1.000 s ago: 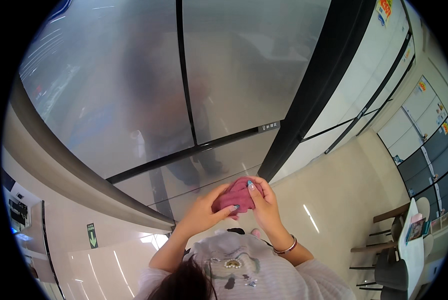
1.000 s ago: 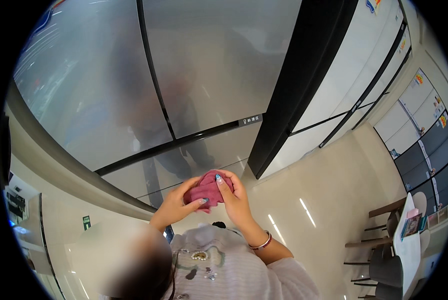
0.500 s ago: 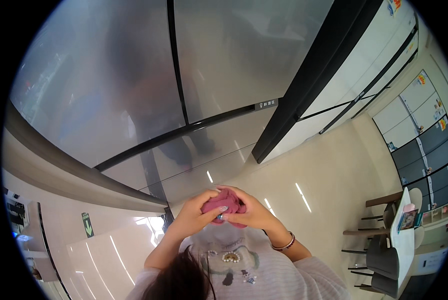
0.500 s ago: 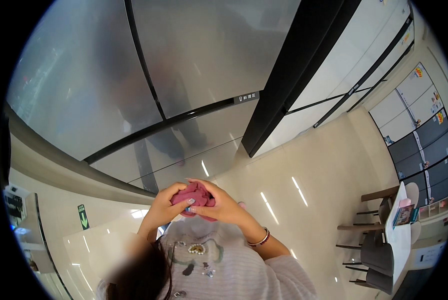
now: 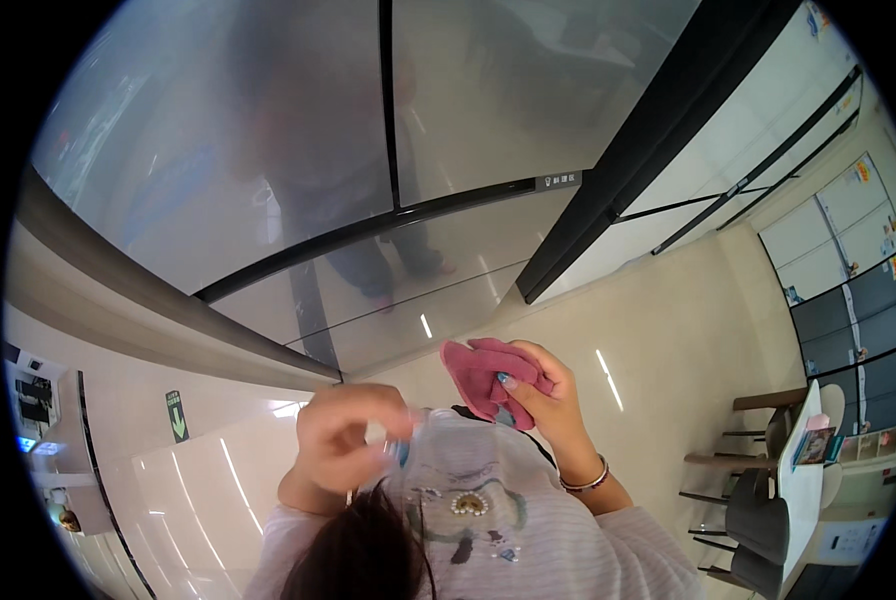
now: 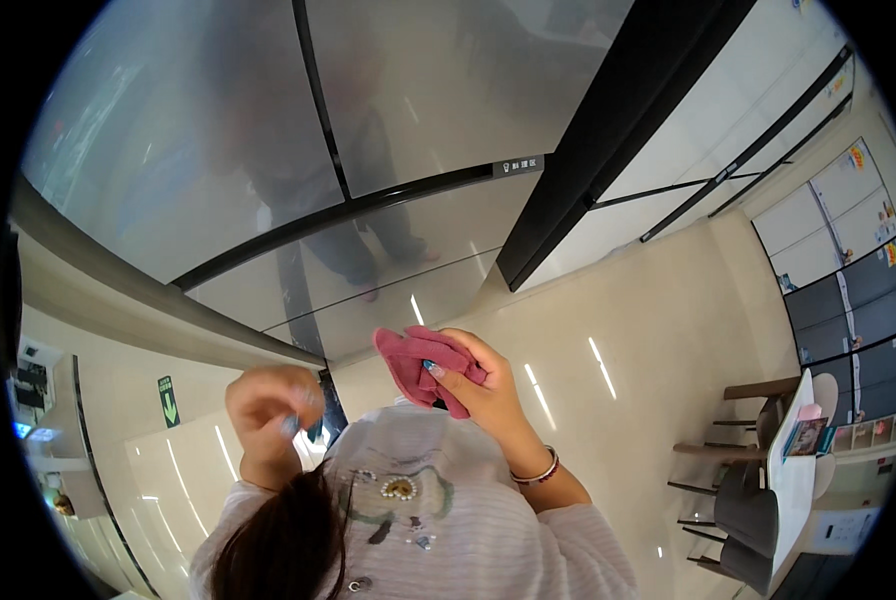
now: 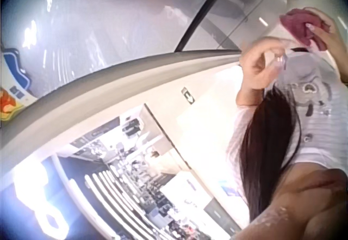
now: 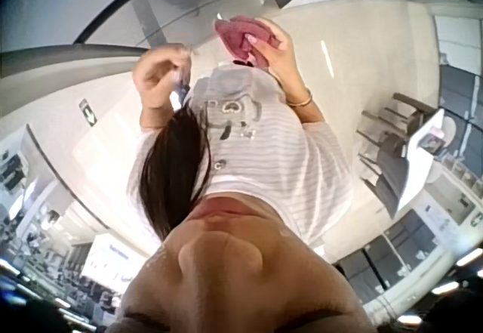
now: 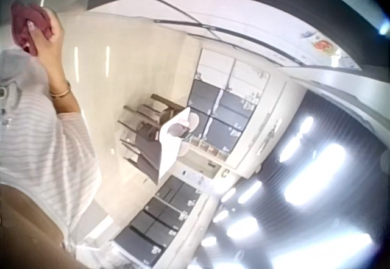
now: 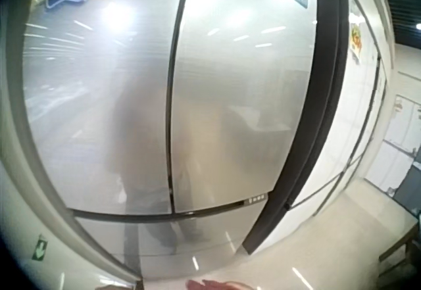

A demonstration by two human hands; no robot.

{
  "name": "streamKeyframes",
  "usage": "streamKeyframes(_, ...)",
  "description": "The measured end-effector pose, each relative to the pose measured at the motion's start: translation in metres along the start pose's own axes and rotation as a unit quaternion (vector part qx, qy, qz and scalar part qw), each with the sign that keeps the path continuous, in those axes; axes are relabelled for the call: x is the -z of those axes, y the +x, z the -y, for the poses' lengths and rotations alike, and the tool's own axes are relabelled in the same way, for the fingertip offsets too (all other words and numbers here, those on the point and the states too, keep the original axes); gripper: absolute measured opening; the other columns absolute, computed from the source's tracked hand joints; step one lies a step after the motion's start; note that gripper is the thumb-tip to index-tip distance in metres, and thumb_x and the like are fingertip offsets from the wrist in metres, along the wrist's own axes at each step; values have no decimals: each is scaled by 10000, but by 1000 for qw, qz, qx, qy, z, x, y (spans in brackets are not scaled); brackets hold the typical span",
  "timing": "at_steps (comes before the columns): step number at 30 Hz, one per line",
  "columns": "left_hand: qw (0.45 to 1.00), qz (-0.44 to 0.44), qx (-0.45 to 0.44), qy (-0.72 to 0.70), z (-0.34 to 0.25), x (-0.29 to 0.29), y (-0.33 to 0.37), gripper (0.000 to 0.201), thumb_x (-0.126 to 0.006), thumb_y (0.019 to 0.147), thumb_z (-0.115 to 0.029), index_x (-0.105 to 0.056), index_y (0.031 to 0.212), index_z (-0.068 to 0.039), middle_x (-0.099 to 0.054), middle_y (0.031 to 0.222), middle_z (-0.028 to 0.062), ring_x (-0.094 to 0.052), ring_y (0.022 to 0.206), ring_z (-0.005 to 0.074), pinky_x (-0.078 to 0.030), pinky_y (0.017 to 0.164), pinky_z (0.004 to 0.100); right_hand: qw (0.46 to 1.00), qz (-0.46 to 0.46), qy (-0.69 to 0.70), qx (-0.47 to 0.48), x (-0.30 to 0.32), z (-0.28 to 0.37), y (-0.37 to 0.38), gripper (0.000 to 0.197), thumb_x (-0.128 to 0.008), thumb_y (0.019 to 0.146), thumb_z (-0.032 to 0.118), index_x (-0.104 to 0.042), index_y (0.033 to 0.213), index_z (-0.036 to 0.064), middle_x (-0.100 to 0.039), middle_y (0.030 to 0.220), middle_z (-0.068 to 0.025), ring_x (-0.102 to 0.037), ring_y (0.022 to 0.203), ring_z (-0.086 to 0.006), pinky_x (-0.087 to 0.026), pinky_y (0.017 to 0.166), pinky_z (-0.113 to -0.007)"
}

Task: The person wipes the interior surfaces of an empty refrigerator with a pink cloth. They clean the bottom shelf, door compartments, and upper shelves systematically. The person also wipes the exterior door handles and the front panel of the appliance.

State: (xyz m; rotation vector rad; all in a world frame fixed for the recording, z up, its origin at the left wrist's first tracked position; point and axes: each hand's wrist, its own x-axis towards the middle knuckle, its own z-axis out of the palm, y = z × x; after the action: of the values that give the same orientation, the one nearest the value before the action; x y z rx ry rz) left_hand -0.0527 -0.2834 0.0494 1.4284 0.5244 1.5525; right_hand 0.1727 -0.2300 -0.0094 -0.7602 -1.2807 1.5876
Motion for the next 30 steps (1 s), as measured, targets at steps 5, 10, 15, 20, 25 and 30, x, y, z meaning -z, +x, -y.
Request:
streamKeyframes(5, 931, 199, -152, -267, -19, -30, 42, 253, -525, 877, -287, -625, 897, -56, -490, 813, 74, -504, 640, 192, -428, 574, 344, 999, -22, -24, 7, 2, 5, -10, 343, -612, 815, 28, -508, 1136, -36, -562, 1056, -68, -528, 961, -120, -434, 821, -249)
streamKeyframes(10, 900, 195, -164, -354, -30, -72, 50, 280, -453, 897, -440, -703, 872, -317, -428, 970, 6, -386, 901, 183, -322, 777, 404, 996, -54, -67, 17, 10, 12, -30, 344, -614, 808, 19, -512, 1131, -37, -559, 1046, -62, -531, 944, -119, -434, 811, -248)
streamKeyframes(15, 916, 176, -203, -299, -12, -104, 72, 312, -371, 941, -336, -635, 946, -169, -370, 905, 34, -447, 858, 148, -453, 701, 357, 991, -126, -37, 25, 43, 19, -54, 343, -615, 807, 18, -513, 1130, -38, -563, 1040, -66, -534, 939, -121, -438, 804, -250)
streamKeyframes(20, 920, 184, -209, -278, 9, -146, 80, 235, -413, 919, -296, -611, 947, -174, -342, 916, 32, -420, 881, 133, -452, 711, 355, 985, -171, -10, 38, 84, 33, -69, 339, -614, 804, 10, -517, 1125, -38, -569, 1032, -70, -537, 932, -124, -441, 800, -253)
streamKeyframes(25, 933, 167, -184, -260, 36, -208, 93, 148, -509, 864, -266, -534, 796, -136, -340, 914, 23, -413, 875, 137, -452, 703, 360, 982, -174, -55, 54, 150, 45, -87, 333, -618, 803, 13, -522, 1118, -34, -571, 1031, -67, -538, 935, -129, -445, 796, -260)
streamKeyframes(30, 913, 241, -169, -283, 69, -264, 115, 274, -537, 833, -285, -409, 686, -93, -354, 887, 31, -415, 869, 158, -445, 708, 384, 976, -205, -37, 65, 220, 62, -110, 329, -620, 801, 13, -527, 1113, -32, -572, 1032, -68, -541, 936, -131, -447, 795, -260)
